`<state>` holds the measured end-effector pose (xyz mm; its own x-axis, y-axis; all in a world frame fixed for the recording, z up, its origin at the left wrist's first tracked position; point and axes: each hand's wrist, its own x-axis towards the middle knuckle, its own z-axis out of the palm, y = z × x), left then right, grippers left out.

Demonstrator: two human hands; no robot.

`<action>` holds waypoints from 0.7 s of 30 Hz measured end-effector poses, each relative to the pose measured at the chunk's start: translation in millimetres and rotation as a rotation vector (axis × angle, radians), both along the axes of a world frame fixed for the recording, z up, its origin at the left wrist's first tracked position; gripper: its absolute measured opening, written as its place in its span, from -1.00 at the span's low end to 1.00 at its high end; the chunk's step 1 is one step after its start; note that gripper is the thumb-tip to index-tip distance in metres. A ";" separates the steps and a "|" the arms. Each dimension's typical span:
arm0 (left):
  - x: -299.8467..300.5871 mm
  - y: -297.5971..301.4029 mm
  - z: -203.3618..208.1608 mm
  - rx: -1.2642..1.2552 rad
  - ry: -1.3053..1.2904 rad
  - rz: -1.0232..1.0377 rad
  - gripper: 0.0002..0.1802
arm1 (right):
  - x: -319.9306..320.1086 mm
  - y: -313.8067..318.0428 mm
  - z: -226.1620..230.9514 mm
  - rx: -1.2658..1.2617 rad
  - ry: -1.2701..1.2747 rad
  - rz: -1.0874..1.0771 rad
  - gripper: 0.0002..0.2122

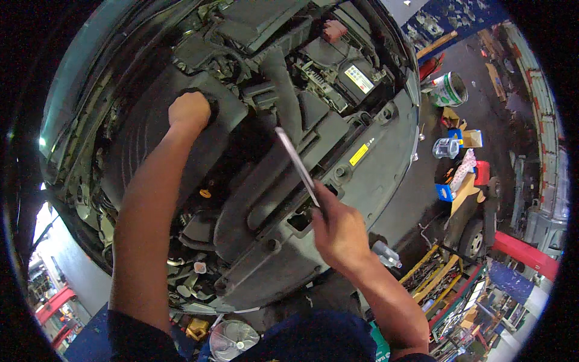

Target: The person removes the engine cover from a Nissan sedan, then operates a hydraulic lift to raise the vehicle. They position a green oil drain cart beneath the car and use a wrench to loosen the oil drain plug, allowing oil to drain into the cart's basin.

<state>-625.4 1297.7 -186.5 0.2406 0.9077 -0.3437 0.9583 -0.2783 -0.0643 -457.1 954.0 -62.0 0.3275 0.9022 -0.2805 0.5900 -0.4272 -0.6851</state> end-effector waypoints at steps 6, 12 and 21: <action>-16.6 -13.2 14.2 0.142 -0.004 -0.262 -0.72 | 69.6 -97.4 -24.6 -0.186 0.104 -0.282 -0.54; -23.6 -17.6 7.2 -0.003 -0.072 -0.159 -0.71 | 96.0 -134.0 -32.1 -0.148 0.146 -0.317 -0.56; -29.4 -29.9 14.0 0.075 -0.344 -0.016 -0.58 | 111.9 -149.0 -27.0 -0.215 0.179 -0.250 -0.56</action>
<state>-654.9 1267.8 -172.4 0.3450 0.9225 -0.1729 0.9231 -0.3001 0.2406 -345.3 805.0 -89.0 0.4586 0.7150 -0.5277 0.3281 -0.6881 -0.6473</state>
